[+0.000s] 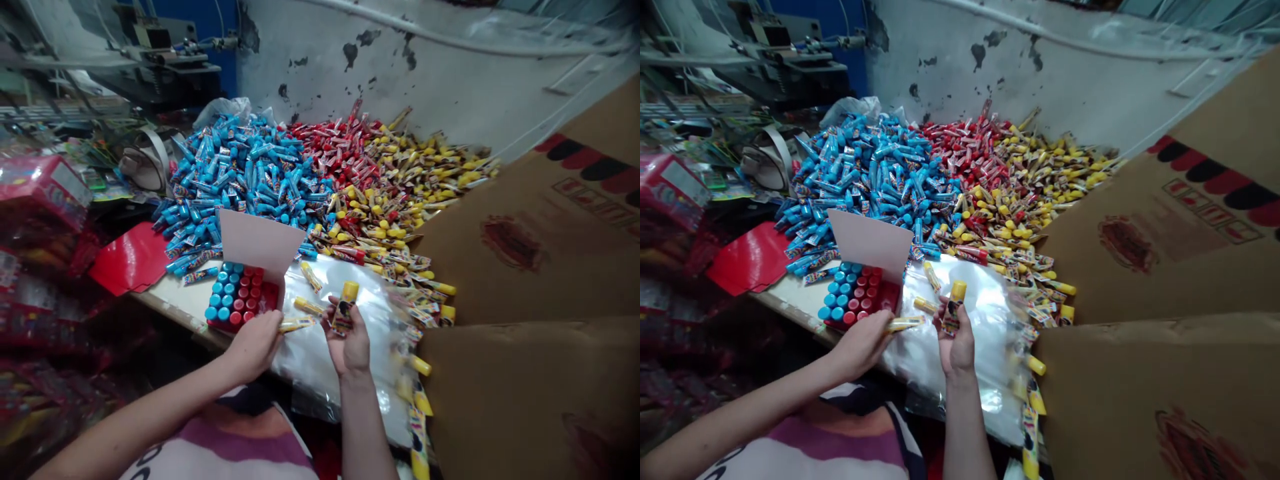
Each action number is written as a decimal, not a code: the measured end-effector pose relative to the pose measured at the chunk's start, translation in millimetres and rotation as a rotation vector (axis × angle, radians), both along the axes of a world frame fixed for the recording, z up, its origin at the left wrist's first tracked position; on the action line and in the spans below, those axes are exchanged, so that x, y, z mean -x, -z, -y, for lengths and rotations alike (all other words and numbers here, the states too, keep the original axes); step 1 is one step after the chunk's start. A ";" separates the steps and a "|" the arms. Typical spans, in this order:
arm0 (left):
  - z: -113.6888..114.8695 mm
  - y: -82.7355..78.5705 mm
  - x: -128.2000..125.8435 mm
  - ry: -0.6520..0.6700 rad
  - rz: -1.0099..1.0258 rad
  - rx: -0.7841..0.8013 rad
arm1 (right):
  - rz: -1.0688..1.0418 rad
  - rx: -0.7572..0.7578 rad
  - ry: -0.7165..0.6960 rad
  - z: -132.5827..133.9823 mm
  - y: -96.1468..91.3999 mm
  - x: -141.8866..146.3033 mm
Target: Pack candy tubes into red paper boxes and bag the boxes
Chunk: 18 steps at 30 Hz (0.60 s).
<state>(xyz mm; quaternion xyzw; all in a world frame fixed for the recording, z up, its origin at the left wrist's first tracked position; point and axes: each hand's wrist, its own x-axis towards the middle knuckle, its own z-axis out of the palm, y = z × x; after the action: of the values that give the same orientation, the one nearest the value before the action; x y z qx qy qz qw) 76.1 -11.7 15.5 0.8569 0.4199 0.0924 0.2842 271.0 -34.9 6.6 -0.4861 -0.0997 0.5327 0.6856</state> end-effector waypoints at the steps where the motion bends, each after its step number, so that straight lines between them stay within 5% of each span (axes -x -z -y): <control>1: -1.8 -5.5 11.2 -0.051 0.063 -0.007 | 0.054 0.009 0.006 -1.9 1.3 4.3; 8: -29.6 -22.0 64.9 -0.536 0.360 -0.025 | 0.410 0.005 -0.068 -19.4 37.5 47.0; 18: -31.4 -15.3 77.1 -0.619 0.401 0.005 | 0.905 -0.113 -0.228 -63.7 68.0 82.6</control>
<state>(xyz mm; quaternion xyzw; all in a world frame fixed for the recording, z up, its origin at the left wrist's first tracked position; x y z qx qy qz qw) -1.1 19.7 30.8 0.6535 0.5955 0.3391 0.3216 188.4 28.7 -61.4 -0.6175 -0.4702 0.3326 0.5357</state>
